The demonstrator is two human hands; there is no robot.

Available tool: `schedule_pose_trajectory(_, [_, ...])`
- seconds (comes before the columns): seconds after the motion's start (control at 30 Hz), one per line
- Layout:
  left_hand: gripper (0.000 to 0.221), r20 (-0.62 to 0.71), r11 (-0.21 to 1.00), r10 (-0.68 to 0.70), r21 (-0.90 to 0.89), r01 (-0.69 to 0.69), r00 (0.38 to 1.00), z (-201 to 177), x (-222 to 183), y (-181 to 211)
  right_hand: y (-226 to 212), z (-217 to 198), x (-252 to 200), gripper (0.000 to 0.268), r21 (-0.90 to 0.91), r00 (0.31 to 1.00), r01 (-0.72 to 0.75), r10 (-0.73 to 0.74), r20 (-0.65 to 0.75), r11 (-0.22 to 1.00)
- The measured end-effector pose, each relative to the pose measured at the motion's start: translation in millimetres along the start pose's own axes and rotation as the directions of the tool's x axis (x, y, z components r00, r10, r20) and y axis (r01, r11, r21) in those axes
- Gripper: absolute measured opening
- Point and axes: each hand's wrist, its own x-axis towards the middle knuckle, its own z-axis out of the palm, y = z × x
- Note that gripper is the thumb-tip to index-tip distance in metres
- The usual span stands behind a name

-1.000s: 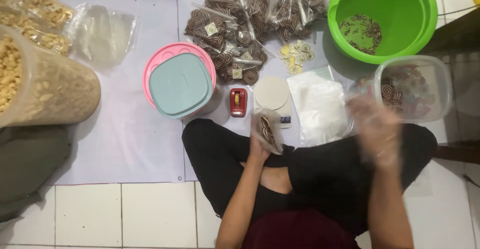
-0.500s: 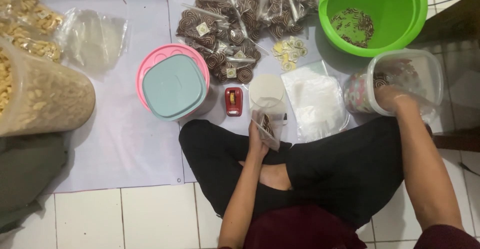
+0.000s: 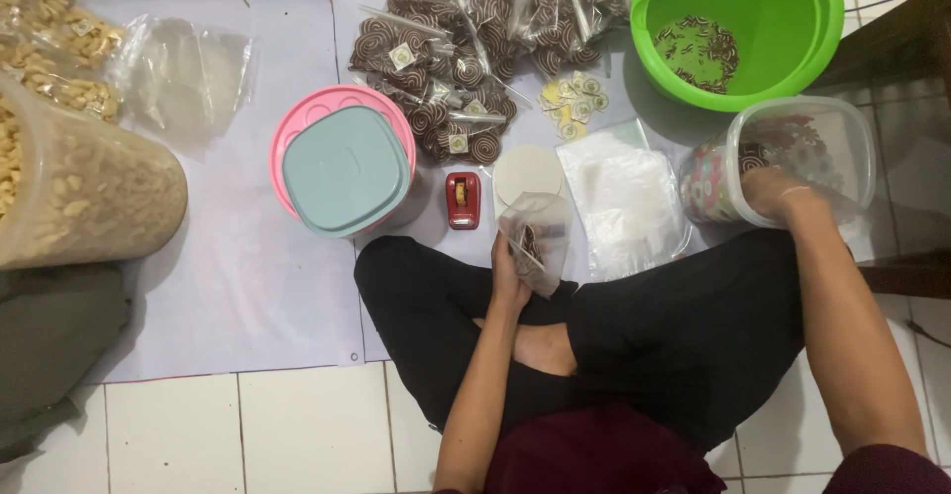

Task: Packaging cookies into plastic bags, weighing them, and sealing them with tape

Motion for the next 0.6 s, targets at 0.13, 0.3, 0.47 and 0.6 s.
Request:
schedule_pose_trajectory(0.13, [0.047, 0.003, 1.0, -0.006, 0.023, 0.006, 1.0, -7.1, 7.5, -6.3, 10.9, 0.2, 3.4, 0.037, -0.046, 0.987, 0.125, -0.129, -0.095, 0.991])
schedule_pose_trajectory(0.3, [0.046, 0.017, 1.0, -0.006, 0.001, 0.006, 1.0, -6.6, 7.4, -6.8, -1.7, -25.5, -34.0, 0.043, 0.227, 0.979, 0.178, -0.149, -0.138, 0.958])
schedule_pose_trajectory(0.47, [0.042, 0.031, 1.0, 0.02, -0.009, -0.02, 0.999, -2.0, 6.3, -5.3, -0.5, -28.8, -45.3, 0.06, 0.315, 0.985, 0.169, -0.148, -0.089, 0.934])
schedule_pose_trajectory(0.6, [0.044, 0.022, 1.0, -0.026, -0.011, 0.026, 0.999, -2.0, 6.5, -3.1, -5.0, -27.3, -57.8, 0.061, 0.485, 0.944, 0.326, -0.307, -0.121, 0.811])
